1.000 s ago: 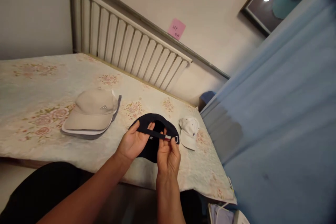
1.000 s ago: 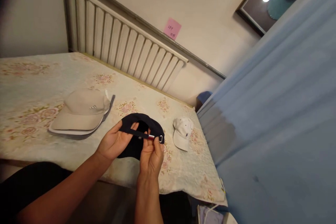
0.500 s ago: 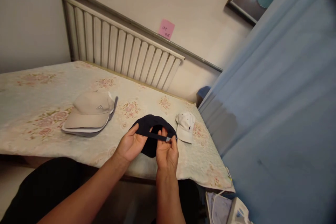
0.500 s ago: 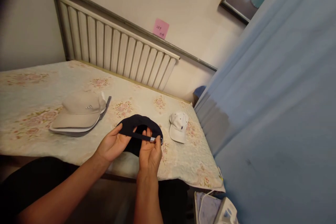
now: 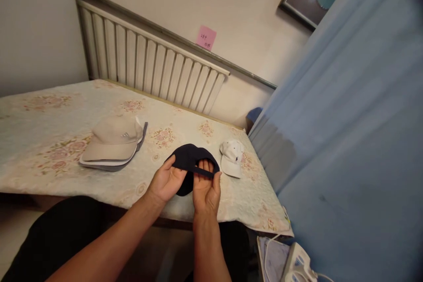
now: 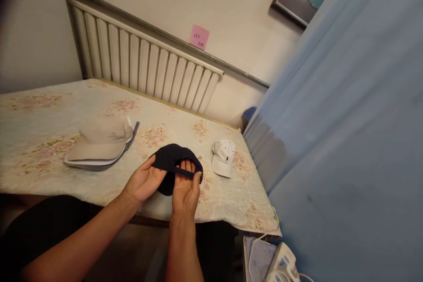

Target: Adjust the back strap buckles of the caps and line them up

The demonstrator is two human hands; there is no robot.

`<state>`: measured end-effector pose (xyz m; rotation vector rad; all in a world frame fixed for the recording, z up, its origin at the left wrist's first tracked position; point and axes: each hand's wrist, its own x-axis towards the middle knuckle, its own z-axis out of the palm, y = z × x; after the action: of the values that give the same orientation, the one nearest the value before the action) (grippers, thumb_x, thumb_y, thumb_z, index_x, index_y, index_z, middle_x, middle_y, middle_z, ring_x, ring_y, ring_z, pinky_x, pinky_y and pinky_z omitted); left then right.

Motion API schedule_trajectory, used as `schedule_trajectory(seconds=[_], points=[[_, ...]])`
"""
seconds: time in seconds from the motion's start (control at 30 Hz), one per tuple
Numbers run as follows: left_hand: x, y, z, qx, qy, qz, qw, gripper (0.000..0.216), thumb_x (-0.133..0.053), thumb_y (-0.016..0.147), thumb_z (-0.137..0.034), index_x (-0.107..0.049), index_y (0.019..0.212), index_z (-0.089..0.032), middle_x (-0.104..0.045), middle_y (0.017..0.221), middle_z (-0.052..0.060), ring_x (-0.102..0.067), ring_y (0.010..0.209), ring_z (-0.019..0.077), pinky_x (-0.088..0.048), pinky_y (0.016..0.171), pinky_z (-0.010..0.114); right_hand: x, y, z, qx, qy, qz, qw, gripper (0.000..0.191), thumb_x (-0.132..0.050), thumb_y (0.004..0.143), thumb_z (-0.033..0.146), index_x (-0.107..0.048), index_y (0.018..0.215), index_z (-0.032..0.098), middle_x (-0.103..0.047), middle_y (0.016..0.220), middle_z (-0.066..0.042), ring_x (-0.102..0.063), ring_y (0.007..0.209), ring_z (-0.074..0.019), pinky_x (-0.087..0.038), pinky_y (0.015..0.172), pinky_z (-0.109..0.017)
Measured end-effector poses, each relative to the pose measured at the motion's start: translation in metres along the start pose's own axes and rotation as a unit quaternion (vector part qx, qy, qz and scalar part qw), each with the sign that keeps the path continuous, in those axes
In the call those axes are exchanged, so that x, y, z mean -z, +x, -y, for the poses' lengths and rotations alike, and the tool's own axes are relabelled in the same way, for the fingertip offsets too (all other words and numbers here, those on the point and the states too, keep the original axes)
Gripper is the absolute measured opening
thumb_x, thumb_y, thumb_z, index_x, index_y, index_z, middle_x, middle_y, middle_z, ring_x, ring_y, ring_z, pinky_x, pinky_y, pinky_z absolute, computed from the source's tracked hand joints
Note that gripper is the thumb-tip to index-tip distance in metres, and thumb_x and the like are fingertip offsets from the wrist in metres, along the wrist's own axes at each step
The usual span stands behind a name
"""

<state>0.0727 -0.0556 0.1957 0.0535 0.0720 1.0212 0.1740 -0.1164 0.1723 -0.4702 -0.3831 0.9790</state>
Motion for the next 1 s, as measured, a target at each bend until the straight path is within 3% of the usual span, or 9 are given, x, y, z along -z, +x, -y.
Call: schedule_trajectory(seconds=[0.1,0.3,0.47,0.67,0.83,1.0], points=[[0.001,-0.006,0.013,0.020,0.020,0.007,1.000,0.045,-0.033,0.097,-0.017,-0.041,0.140,-0.010,-0.066,0.119,0.015,-0.062,0.112,0.0213,-0.046,0.103,0.037,-0.010,-0.009,-0.009,0.017,-0.037,0.033,0.999,0.040,-0.060,0.083,0.041,-0.058,0.116,0.019,-0.063,0.124,-0.009,-0.057,0.119,-0.0179,-0.036,0.109,-0.043],[0.004,-0.015,0.032,0.075,0.053,0.006,0.996,0.045,-0.038,0.094,-0.014,-0.042,0.139,-0.008,-0.066,0.119,0.015,-0.058,0.117,0.0222,-0.039,0.109,0.038,-0.017,-0.013,-0.018,0.063,-0.127,-0.073,0.987,0.038,-0.060,0.083,0.036,-0.059,0.116,0.017,-0.070,0.110,-0.007,-0.066,0.100,-0.0170,-0.046,0.101,-0.038],[0.007,-0.009,0.024,0.040,0.034,0.017,0.998,0.043,-0.036,0.097,-0.021,-0.044,0.138,-0.010,-0.066,0.120,0.015,-0.059,0.115,0.0225,-0.042,0.106,0.040,-0.016,-0.011,-0.012,0.084,-0.109,-0.051,0.989,0.037,-0.055,0.086,0.036,-0.059,0.117,0.016,-0.067,0.117,-0.009,-0.062,0.110,-0.0185,-0.043,0.105,-0.041],[0.009,-0.003,0.006,-0.003,0.010,0.004,1.000,0.040,-0.033,0.098,-0.021,-0.051,0.131,-0.008,-0.071,0.109,0.015,-0.065,0.105,0.0213,-0.049,0.099,0.038,-0.019,-0.012,-0.004,0.053,-0.036,-0.033,0.997,0.032,-0.057,0.084,0.030,-0.062,0.112,0.017,-0.066,0.120,-0.009,-0.059,0.116,-0.0199,-0.039,0.108,-0.045],[0.007,-0.002,-0.009,-0.022,-0.013,-0.041,0.999,0.039,-0.033,0.098,-0.021,-0.053,0.128,-0.008,-0.074,0.099,0.013,-0.070,0.095,0.0204,-0.053,0.093,0.036,-0.011,-0.008,-0.001,0.035,-0.040,-0.051,0.997,0.032,-0.058,0.083,0.032,-0.063,0.111,0.019,-0.064,0.125,-0.009,-0.057,0.119,-0.0191,-0.037,0.109,-0.045],[0.006,-0.004,-0.002,-0.008,0.008,-0.042,0.999,0.039,-0.034,0.097,-0.019,-0.051,0.130,-0.008,-0.073,0.103,0.013,-0.070,0.094,0.0191,-0.052,0.094,0.034,-0.006,-0.011,-0.009,0.049,-0.046,-0.023,0.997,0.039,-0.057,0.084,0.042,-0.060,0.118,0.024,-0.061,0.129,-0.007,-0.055,0.121,-0.0188,-0.037,0.108,-0.046]])
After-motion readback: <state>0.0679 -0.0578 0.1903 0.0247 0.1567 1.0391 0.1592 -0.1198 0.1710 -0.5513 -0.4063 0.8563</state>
